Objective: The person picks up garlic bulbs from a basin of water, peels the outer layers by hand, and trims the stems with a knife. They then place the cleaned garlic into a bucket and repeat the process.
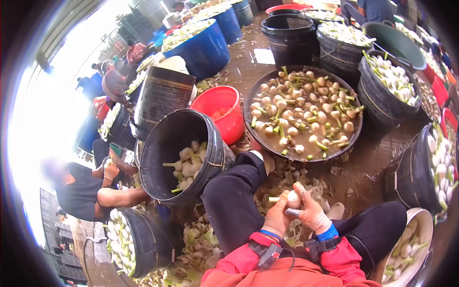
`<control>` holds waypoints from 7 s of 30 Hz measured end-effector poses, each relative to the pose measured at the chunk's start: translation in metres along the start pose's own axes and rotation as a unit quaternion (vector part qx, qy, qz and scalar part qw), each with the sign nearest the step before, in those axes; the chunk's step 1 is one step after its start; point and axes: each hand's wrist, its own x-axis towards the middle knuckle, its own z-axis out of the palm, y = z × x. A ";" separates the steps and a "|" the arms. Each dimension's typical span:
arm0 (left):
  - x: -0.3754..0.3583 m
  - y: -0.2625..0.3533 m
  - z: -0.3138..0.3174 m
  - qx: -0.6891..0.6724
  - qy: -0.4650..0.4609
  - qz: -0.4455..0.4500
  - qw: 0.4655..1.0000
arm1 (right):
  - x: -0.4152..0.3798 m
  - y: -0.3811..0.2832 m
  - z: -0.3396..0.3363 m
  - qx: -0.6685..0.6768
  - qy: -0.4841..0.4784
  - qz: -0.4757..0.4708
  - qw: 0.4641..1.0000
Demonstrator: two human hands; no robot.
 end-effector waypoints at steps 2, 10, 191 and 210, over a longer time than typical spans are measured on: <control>-0.008 -0.016 0.005 0.031 -0.037 0.003 0.999 | -0.007 0.000 -0.010 -0.101 0.049 0.011 0.994; -0.016 0.014 0.013 0.007 -0.019 0.037 0.999 | 0.040 -0.024 -0.006 0.492 0.108 -0.026 0.863; -0.068 0.095 0.064 -0.034 -0.288 0.247 0.925 | 0.011 0.035 0.007 -0.168 0.154 0.133 0.965; 0.008 -0.021 0.010 0.284 0.010 -0.081 0.955 | 0.266 0.129 -0.099 -0.356 -0.034 0.008 0.934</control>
